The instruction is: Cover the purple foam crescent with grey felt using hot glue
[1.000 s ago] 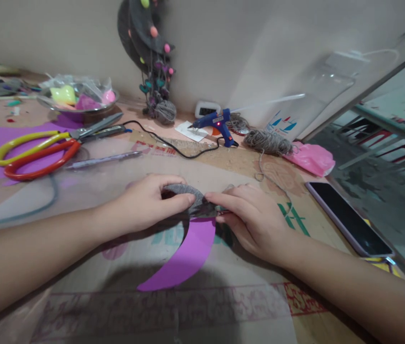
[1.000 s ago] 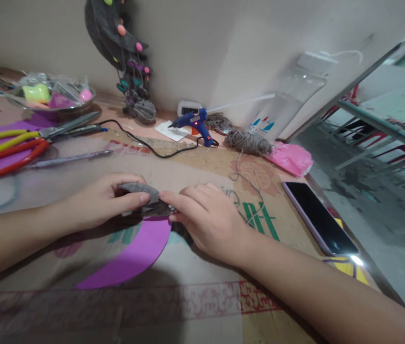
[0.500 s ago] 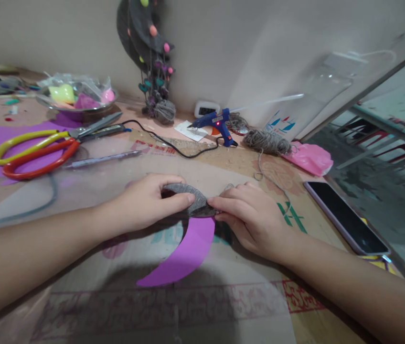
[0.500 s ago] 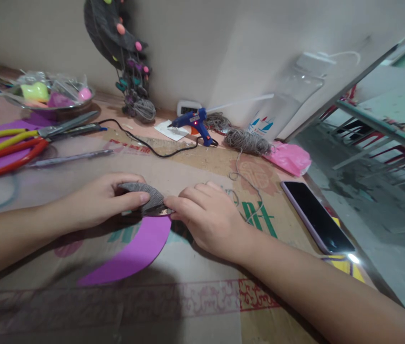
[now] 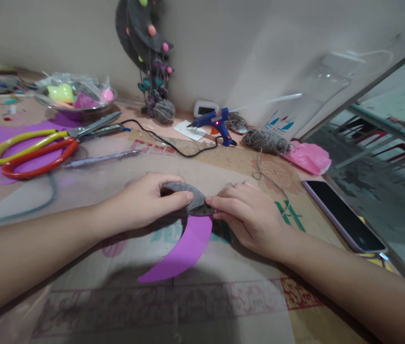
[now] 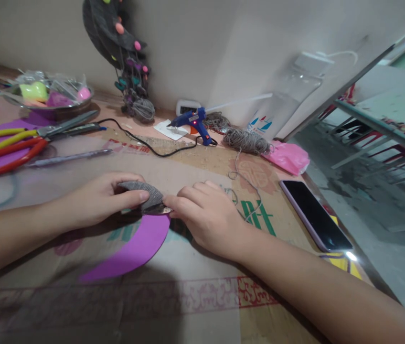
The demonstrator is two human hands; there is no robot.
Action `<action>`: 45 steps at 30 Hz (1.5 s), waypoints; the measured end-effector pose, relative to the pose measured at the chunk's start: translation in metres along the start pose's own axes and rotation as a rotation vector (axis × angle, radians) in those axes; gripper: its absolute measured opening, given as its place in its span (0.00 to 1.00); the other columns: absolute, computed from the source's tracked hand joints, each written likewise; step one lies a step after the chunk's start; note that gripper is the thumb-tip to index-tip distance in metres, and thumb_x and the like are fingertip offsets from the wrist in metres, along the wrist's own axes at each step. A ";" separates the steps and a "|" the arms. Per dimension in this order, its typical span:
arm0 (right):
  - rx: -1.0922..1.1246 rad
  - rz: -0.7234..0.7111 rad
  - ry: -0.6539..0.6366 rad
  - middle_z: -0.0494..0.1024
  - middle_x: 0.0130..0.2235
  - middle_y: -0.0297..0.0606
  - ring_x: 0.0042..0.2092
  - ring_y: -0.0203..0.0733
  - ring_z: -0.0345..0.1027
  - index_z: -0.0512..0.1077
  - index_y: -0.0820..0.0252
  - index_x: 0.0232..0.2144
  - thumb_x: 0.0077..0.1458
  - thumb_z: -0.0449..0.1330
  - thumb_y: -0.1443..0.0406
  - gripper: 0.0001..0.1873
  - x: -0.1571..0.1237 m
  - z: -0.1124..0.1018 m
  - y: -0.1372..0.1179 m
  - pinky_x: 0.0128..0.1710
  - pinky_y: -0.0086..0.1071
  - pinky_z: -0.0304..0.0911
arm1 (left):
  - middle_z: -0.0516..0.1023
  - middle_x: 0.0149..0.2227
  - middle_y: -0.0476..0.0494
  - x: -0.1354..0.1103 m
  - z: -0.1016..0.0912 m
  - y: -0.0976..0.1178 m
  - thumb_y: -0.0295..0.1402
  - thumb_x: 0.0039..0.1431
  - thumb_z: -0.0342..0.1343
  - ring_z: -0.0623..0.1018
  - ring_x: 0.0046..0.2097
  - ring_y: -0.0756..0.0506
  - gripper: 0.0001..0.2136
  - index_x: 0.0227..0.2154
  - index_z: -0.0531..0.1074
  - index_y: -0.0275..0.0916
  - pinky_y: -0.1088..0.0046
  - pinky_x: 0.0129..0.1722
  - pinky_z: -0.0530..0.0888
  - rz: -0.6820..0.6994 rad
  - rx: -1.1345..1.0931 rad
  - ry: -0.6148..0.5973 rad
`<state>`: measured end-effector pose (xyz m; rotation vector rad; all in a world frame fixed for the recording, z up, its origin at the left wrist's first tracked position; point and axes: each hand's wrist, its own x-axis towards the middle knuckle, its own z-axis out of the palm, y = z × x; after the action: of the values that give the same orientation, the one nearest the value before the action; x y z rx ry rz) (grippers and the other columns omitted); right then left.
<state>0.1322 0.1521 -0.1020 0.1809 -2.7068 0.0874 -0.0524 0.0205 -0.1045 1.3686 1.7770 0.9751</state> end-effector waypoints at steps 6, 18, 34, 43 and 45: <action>-0.042 -0.026 0.007 0.74 0.31 0.38 0.32 0.38 0.65 0.70 0.62 0.40 0.61 0.50 0.69 0.10 -0.001 0.000 0.000 0.30 0.33 0.50 | 0.69 0.22 0.52 -0.001 0.000 0.000 0.40 0.55 0.51 0.67 0.25 0.51 0.11 0.23 0.69 0.38 0.77 0.23 0.62 0.000 -0.024 -0.011; -0.032 -0.042 0.036 0.74 0.30 0.37 0.31 0.37 0.64 0.69 0.61 0.40 0.60 0.51 0.70 0.09 -0.002 0.000 0.000 0.30 0.32 0.52 | 0.69 0.21 0.53 -0.001 0.001 -0.001 0.42 0.55 0.51 0.68 0.25 0.51 0.12 0.23 0.69 0.39 0.77 0.24 0.62 0.029 0.036 0.015; 0.042 0.001 0.010 0.73 0.33 0.40 0.35 0.41 0.66 0.67 0.63 0.46 0.59 0.52 0.68 0.12 -0.004 -0.002 0.000 0.33 0.34 0.58 | 0.70 0.23 0.52 -0.001 0.001 -0.001 0.43 0.54 0.51 0.68 0.27 0.50 0.13 0.24 0.70 0.38 0.77 0.25 0.63 0.010 0.030 0.032; 0.008 -0.009 0.014 0.74 0.32 0.40 0.33 0.40 0.65 0.69 0.63 0.42 0.60 0.52 0.68 0.10 -0.003 -0.001 -0.002 0.31 0.33 0.55 | 0.69 0.22 0.53 -0.001 0.001 -0.002 0.41 0.55 0.50 0.68 0.26 0.51 0.12 0.24 0.70 0.38 0.77 0.24 0.63 0.025 0.055 0.023; -0.011 -0.014 0.013 0.74 0.32 0.40 0.32 0.39 0.65 0.70 0.63 0.42 0.59 0.52 0.68 0.10 -0.002 -0.001 -0.002 0.31 0.33 0.55 | 0.69 0.22 0.53 -0.001 0.002 -0.002 0.41 0.55 0.50 0.68 0.26 0.51 0.12 0.24 0.69 0.38 0.77 0.24 0.62 0.024 0.059 0.018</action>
<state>0.1350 0.1502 -0.1020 0.1951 -2.6919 0.0695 -0.0515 0.0194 -0.1065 1.4248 1.8193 0.9579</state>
